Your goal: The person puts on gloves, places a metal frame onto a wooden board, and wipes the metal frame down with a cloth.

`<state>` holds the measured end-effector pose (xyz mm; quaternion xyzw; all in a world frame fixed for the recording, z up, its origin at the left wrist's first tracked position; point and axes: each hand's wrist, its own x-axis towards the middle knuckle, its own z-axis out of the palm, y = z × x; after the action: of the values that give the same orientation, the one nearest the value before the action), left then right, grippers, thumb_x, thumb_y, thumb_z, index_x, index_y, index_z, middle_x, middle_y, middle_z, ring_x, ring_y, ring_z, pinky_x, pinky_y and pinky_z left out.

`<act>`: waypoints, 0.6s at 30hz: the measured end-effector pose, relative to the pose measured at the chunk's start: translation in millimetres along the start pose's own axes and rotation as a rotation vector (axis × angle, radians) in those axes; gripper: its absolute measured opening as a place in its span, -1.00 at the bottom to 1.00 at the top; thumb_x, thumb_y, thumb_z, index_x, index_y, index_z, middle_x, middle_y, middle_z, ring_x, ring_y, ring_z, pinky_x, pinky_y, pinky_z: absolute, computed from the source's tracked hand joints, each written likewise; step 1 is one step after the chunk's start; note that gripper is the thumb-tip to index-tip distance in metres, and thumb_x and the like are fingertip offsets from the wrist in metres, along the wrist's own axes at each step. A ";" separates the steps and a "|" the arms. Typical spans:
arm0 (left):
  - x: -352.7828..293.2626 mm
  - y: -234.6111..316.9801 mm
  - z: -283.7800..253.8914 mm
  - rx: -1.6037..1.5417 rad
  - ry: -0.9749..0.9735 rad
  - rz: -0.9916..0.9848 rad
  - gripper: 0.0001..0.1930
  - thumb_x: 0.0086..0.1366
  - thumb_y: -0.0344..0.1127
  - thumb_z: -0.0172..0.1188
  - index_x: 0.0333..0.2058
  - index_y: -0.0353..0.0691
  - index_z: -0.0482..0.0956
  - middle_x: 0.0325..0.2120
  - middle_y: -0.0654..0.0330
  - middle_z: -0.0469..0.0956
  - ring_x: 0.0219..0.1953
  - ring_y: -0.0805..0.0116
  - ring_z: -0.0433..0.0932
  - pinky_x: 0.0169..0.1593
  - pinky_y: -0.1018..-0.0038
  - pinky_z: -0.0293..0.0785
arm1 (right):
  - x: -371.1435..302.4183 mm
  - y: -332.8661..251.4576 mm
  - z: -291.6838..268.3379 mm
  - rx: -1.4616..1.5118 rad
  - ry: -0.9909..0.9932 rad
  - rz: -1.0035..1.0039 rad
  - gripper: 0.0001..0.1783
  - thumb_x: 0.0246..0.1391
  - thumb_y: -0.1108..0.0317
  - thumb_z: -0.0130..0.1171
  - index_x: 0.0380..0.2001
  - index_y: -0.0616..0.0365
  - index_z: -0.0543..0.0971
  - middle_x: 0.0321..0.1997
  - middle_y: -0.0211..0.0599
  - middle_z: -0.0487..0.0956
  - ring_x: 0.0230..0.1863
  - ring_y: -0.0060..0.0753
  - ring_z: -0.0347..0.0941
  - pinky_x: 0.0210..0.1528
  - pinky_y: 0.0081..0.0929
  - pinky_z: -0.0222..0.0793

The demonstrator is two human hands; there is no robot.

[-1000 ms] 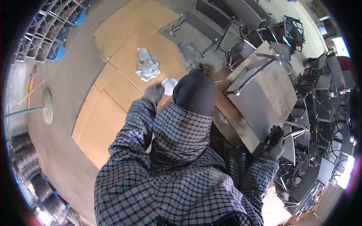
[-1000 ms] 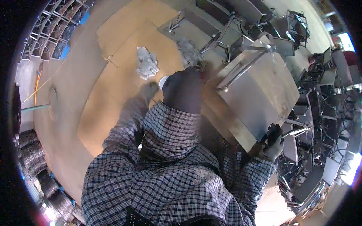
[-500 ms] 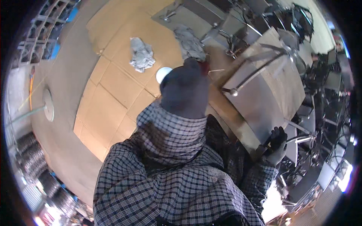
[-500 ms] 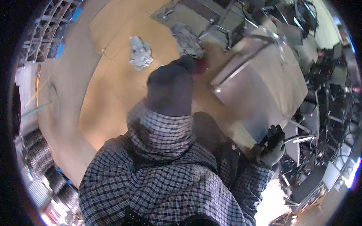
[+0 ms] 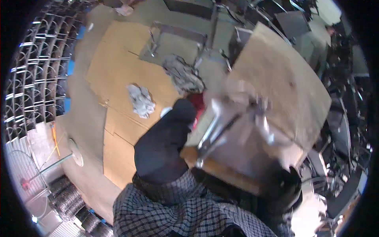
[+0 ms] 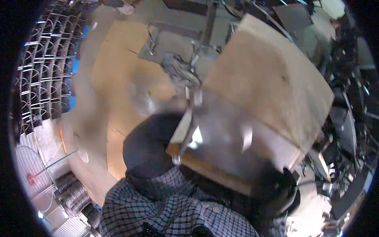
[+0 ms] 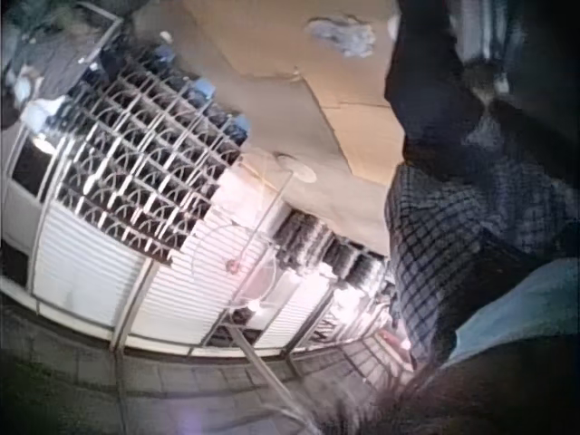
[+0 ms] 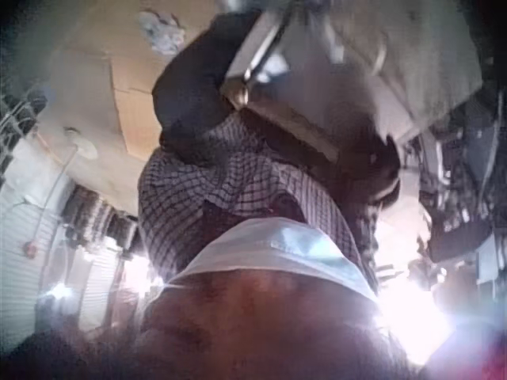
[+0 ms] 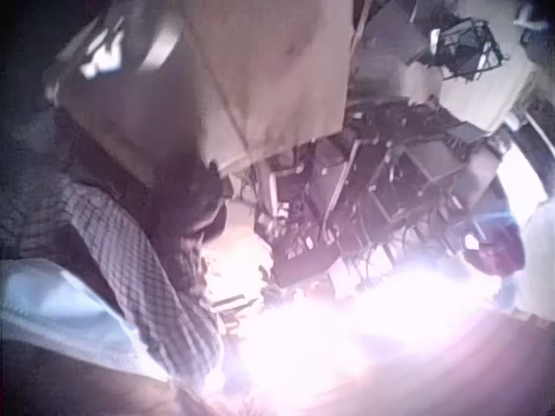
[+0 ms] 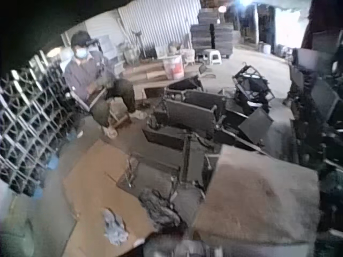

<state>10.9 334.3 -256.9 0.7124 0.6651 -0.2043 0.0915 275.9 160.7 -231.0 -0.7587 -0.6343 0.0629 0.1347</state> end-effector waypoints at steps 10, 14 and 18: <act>-4.5 -13.5 40.3 -0.159 0.235 -0.079 -0.82 0.11 -0.25 0.14 -0.44 -0.19 0.66 -0.42 0.15 0.62 -0.30 0.19 0.61 -0.25 0.30 0.54 | -28.6 17.4 12.7 0.557 0.022 0.214 -0.49 0.24 0.08 0.03 0.07 0.27 0.45 -0.24 -0.14 0.60 -0.31 -0.27 0.53 -0.21 -0.35 0.49; 3.0 -19.3 61.4 -0.260 0.357 0.028 -0.81 0.13 -0.24 0.13 -0.42 -0.19 0.66 -0.40 0.14 0.63 -0.27 0.18 0.62 -0.21 0.30 0.55 | -9.5 -2.8 21.8 1.244 0.168 0.698 -0.53 0.29 0.13 -0.04 0.08 0.27 0.45 -0.32 -0.17 0.62 -0.40 -0.40 0.51 -0.32 -0.51 0.46; 16.5 -38.4 76.1 -0.423 0.386 0.015 -0.80 0.14 -0.24 0.12 -0.40 -0.19 0.66 -0.37 0.14 0.64 -0.24 0.17 0.62 -0.17 0.30 0.55 | -17.0 3.8 23.8 1.265 0.290 0.829 -0.49 0.29 0.08 -0.01 0.08 0.30 0.45 -0.31 -0.17 0.64 -0.34 -0.41 0.53 -0.26 -0.57 0.43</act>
<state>-39.3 322.5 -326.8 0.7080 0.6929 0.0792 0.1113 270.0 146.4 -256.1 -0.7136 -0.1177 0.3590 0.5899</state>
